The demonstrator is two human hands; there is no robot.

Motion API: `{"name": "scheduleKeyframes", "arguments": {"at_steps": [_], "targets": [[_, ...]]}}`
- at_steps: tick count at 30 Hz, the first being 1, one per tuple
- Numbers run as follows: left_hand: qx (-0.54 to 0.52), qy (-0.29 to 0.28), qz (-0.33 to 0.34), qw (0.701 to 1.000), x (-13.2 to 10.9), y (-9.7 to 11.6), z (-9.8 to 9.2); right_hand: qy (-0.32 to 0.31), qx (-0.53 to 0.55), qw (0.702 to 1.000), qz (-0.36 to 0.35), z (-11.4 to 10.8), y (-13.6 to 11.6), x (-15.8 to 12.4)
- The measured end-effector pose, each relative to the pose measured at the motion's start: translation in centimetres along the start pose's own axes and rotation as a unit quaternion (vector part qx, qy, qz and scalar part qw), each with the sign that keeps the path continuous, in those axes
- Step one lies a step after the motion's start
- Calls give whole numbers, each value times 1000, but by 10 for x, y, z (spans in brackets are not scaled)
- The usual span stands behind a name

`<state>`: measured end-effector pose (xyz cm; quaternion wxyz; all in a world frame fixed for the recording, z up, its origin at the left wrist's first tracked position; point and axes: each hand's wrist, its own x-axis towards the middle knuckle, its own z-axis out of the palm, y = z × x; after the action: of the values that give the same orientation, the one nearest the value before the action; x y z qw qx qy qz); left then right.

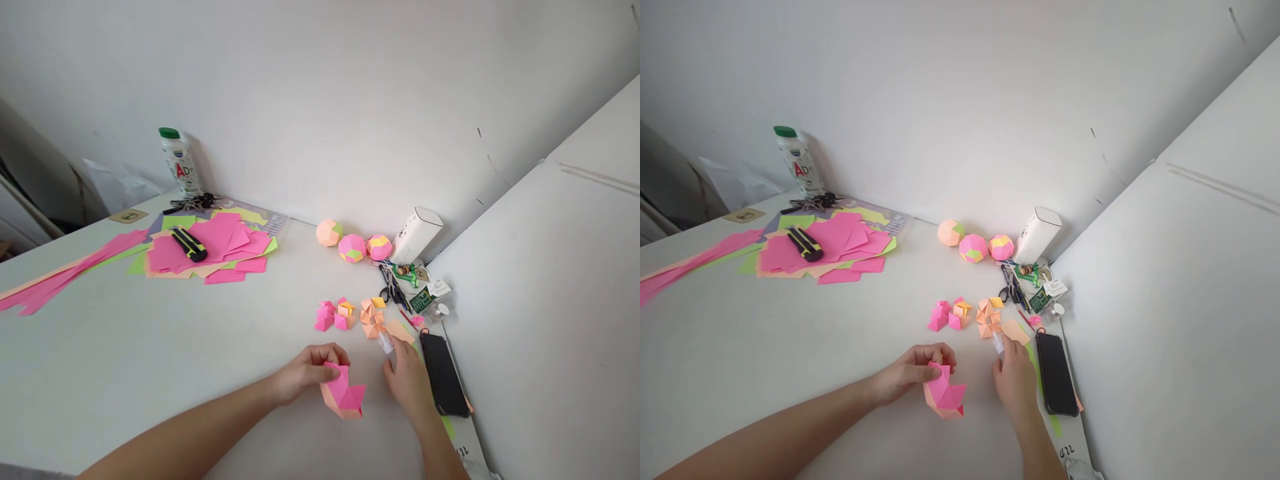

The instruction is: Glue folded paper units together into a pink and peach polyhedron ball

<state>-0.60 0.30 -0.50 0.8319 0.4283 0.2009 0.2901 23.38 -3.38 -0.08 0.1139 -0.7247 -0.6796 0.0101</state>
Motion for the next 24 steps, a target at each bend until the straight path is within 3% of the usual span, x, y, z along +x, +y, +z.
{"name": "scheduleKeyframes", "arguments": {"at_steps": [4,8,12,15,24], "targets": [[3,-10,-3,1000,0,1,0,-10,-44,999,0,-1,-3,0],[5,-13,-1,1000,1,1,0,39,-65,997,-32,3,-6,0],[2,-14,-3,1000,1,3,0,122,-44,983,-128,7,-12,2],[2,-16,-1,1000,0,4,1,140,-45,972,-181,10,-17,4],[3,-22,-3,1000,1,3,-1,140,-59,972,-179,18,-21,8]]}}
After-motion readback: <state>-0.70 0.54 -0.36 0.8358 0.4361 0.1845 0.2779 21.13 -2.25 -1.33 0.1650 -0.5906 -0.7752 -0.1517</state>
